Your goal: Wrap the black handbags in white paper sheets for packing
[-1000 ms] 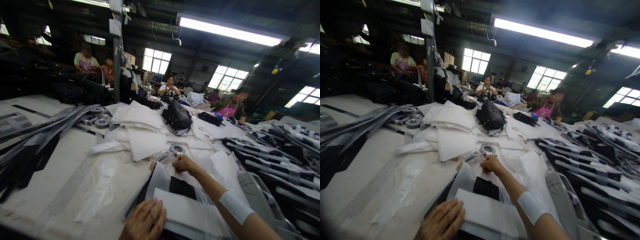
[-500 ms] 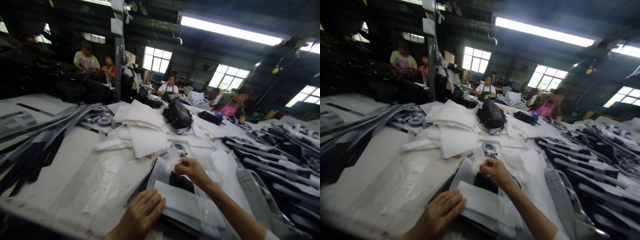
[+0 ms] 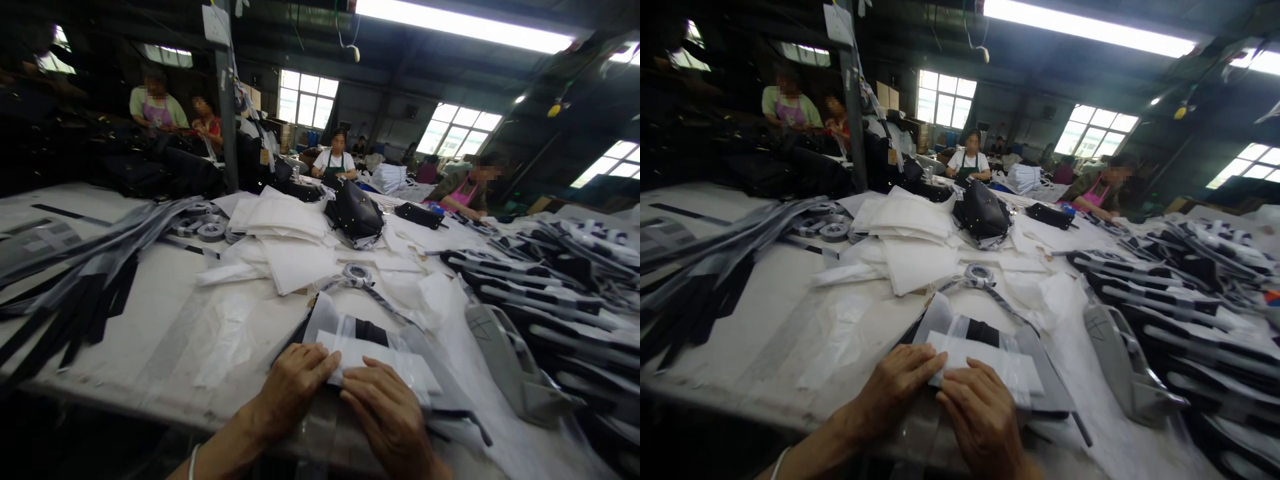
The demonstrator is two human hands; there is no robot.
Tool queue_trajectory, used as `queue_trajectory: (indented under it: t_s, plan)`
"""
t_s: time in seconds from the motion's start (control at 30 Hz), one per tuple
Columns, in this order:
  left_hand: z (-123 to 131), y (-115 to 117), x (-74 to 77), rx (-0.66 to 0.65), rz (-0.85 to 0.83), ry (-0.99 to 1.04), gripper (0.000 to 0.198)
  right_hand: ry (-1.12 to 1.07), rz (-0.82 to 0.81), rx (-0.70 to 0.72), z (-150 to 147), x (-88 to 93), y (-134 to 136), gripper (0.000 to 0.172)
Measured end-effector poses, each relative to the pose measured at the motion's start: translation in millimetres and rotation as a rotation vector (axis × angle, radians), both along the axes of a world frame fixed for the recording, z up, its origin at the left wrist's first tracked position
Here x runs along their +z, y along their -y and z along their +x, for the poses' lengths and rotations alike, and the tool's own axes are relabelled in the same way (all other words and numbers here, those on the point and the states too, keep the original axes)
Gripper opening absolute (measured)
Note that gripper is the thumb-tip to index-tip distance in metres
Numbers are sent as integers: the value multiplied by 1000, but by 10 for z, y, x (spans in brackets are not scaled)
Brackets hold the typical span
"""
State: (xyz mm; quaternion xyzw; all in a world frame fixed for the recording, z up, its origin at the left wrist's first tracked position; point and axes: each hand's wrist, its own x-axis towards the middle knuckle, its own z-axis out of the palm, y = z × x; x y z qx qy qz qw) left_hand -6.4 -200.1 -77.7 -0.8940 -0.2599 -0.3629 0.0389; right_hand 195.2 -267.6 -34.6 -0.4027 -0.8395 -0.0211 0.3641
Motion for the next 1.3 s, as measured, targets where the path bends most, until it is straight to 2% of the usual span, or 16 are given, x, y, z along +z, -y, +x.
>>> queue_trajectory:
  t_s: [0.07,0.13,0.23,0.33,0.4,0.47,0.6,0.67,0.73,0.8,0.87,0.97,1.03,1.1,1.17,1.3]
  plan:
    - [1,-13,-17,-7,-16,-2,32,12,27,100,12,-80,182,14]
    - [3,-30,-23,-11,-32,-16,35,81,112,173,-18,-252,330,12]
    - [-2,-59,-9,-13,-34,-18,37,235,251,56,-160,-566,412,26]
    - [2,-59,25,1,-9,0,40,224,195,-45,-315,-723,357,32]
    - [30,-14,51,22,1,3,42,112,118,48,-339,-680,306,32]
    - [89,73,69,51,-15,-20,45,-36,44,154,-265,-546,276,31]
    - [231,266,40,65,13,-76,41,-198,-114,197,27,-284,313,29]
    - [260,307,5,54,60,-55,35,-165,-147,230,102,-295,374,24]
    - [248,299,-24,29,95,-27,32,-117,-85,261,90,-402,444,24]
    - [212,264,-37,-14,119,-19,31,-73,32,238,33,-514,503,27]
    - [177,227,-36,-55,123,-23,31,-15,151,171,-6,-533,536,24]
    - [151,193,-26,-93,101,-13,35,114,296,36,23,-349,522,18]
    - [151,182,-19,-106,95,6,35,183,306,-54,62,-202,478,21]
    - [155,178,-18,-103,93,27,34,197,272,-93,68,-148,430,27]
    - [157,182,-28,-98,84,40,34,191,261,-91,33,-214,401,28]
    - [143,200,-76,-106,80,42,34,133,248,-156,-61,-483,431,27]
